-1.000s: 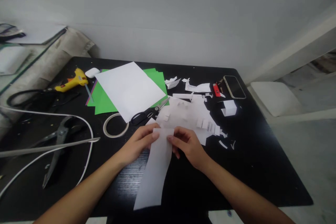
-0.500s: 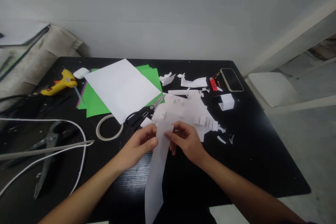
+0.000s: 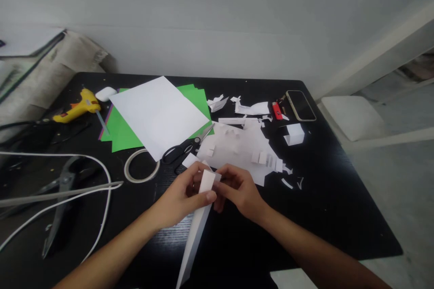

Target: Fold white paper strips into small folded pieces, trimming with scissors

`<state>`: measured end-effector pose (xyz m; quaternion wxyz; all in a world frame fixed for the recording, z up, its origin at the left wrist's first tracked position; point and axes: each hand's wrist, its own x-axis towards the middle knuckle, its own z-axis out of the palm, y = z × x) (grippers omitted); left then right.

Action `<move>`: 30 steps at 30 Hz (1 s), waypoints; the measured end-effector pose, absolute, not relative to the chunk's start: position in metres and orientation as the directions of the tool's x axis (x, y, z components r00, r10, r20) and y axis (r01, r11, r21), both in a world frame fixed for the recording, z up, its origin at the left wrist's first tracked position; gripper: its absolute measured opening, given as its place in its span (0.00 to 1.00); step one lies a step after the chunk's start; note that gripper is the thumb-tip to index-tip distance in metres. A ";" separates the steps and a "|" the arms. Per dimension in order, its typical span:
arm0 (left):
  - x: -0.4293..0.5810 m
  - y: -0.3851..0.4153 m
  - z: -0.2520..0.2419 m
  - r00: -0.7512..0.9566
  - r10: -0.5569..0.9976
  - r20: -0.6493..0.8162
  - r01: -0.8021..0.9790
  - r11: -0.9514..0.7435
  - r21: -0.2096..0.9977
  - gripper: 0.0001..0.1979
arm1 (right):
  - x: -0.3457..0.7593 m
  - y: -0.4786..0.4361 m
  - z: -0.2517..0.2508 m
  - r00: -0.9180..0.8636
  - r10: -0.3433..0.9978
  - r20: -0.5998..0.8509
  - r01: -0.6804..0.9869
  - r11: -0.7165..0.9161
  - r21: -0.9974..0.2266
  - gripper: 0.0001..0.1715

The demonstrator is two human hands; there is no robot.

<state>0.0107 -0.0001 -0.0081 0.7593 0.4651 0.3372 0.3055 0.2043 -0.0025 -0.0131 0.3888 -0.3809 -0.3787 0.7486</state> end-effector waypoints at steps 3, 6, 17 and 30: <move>0.011 0.000 -0.008 0.579 0.771 -0.264 -0.124 0.403 0.907 0.20 | 0.207 -0.003 -0.011 -0.431 0.864 -0.262 -0.278 -0.404 -0.872 0.19; 0.011 -0.001 -0.010 0.567 0.770 -0.293 -0.078 0.404 0.911 0.22 | 0.209 -0.002 -0.011 -0.415 0.871 -0.263 -0.269 -0.394 -0.879 0.19; 0.015 0.001 -0.010 0.522 0.795 -0.309 -0.015 0.371 0.929 0.21 | 0.208 0.000 -0.010 -0.318 0.911 -0.265 -0.265 -0.353 -0.897 0.17; 0.016 0.006 -0.008 0.476 0.839 -0.264 0.064 0.267 0.962 0.19 | 0.205 0.004 -0.015 -0.186 0.957 -0.223 -0.186 -0.257 -0.948 0.12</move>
